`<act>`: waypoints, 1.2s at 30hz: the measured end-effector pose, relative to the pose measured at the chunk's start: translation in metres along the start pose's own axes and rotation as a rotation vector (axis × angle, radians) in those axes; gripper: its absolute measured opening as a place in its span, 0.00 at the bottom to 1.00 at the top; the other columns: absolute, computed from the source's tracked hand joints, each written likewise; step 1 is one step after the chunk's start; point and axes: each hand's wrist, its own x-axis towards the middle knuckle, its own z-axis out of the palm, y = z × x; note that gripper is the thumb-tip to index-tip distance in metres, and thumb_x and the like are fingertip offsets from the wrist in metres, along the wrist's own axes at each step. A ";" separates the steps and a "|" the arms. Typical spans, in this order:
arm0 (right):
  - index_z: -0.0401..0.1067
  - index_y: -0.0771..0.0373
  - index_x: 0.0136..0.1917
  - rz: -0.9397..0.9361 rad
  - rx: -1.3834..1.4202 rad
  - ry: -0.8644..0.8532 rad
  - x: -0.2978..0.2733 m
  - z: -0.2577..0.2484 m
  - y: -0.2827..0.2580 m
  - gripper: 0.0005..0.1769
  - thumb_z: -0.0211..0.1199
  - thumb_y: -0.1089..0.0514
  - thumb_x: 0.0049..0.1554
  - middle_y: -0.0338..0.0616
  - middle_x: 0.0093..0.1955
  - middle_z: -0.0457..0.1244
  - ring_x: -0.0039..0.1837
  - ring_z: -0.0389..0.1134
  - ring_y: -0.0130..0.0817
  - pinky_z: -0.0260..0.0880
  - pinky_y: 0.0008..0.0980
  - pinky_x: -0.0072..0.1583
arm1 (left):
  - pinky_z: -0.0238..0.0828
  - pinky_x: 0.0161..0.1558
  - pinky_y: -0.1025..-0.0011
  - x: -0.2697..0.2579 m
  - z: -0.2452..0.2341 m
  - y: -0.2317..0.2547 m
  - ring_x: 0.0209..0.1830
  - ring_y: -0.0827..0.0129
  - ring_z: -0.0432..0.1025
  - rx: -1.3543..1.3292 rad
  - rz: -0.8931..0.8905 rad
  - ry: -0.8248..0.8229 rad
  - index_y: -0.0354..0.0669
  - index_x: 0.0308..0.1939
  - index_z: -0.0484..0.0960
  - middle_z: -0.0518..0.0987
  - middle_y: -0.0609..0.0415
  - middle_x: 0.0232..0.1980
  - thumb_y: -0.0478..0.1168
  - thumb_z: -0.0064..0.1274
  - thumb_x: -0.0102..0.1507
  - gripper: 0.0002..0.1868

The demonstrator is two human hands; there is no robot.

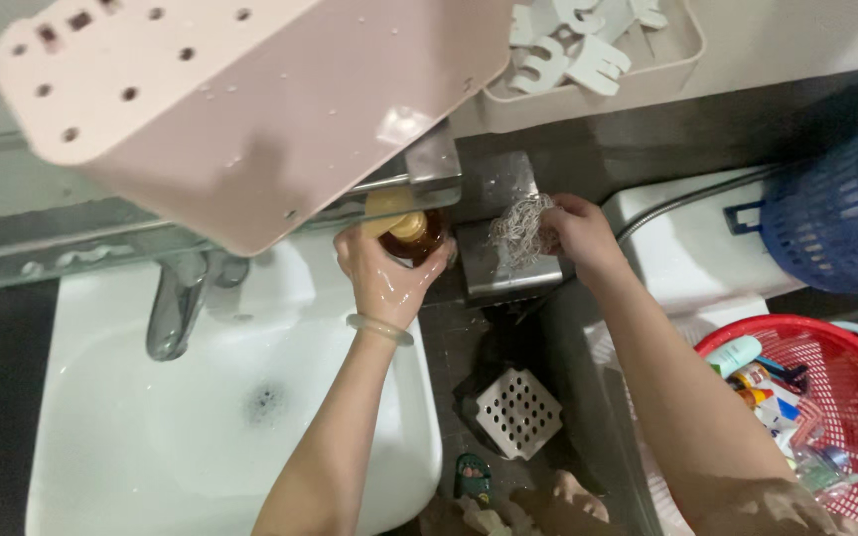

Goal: The person washes their hands and rinses a plastic cup at the sink. They then remove a pink wall-mounted organizer, rinse it, and reattach it. Finally, they take various toiletries from a red basket and place them on the glass shelf and into the organizer.

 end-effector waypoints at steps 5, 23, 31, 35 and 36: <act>0.72 0.65 0.52 -0.011 0.062 -0.139 -0.017 0.050 -0.028 0.09 0.57 0.61 0.59 0.37 0.39 0.65 0.39 0.65 0.28 0.68 0.30 0.41 | 0.55 0.68 0.53 -0.003 -0.038 0.005 0.62 0.50 0.59 -0.002 -0.144 -0.026 0.43 0.56 0.76 0.77 0.50 0.57 0.54 0.75 0.48 0.38; 0.70 0.67 0.66 -0.382 -0.236 -0.391 -0.024 0.185 -0.041 0.25 0.62 0.60 0.55 0.49 0.56 0.69 0.53 0.72 0.35 0.74 0.36 0.53 | 0.59 0.68 0.53 0.039 -0.089 -0.068 0.65 0.43 0.65 -0.060 -0.192 0.140 0.33 0.72 0.58 0.72 0.37 0.62 0.48 0.74 0.46 0.57; 0.70 0.59 0.67 -0.623 -0.822 -0.063 -0.091 0.185 -0.059 0.30 0.70 0.58 0.50 0.58 0.58 0.67 0.51 0.72 0.53 0.72 0.44 0.53 | 0.50 0.64 0.52 -0.039 -0.097 -0.029 0.61 0.46 0.56 -0.041 -0.228 0.263 0.38 0.53 0.65 0.64 0.43 0.53 0.40 0.66 0.53 0.31; 0.77 0.61 0.57 -0.582 -0.751 -0.099 -0.118 0.175 -0.084 0.17 0.65 0.56 0.55 0.50 0.52 0.72 0.52 0.75 0.43 0.74 0.38 0.54 | 0.54 0.64 0.52 -0.037 -0.127 0.007 0.61 0.47 0.60 -0.119 0.023 0.263 0.39 0.51 0.67 0.66 0.43 0.54 0.36 0.60 0.57 0.22; 0.78 0.61 0.56 -0.547 -0.732 -0.123 -0.127 0.171 -0.093 0.16 0.64 0.55 0.56 0.48 0.50 0.73 0.51 0.75 0.41 0.74 0.37 0.54 | 0.55 0.64 0.53 -0.032 -0.135 0.016 0.60 0.47 0.60 -0.141 0.073 0.272 0.39 0.51 0.67 0.66 0.43 0.54 0.35 0.59 0.58 0.21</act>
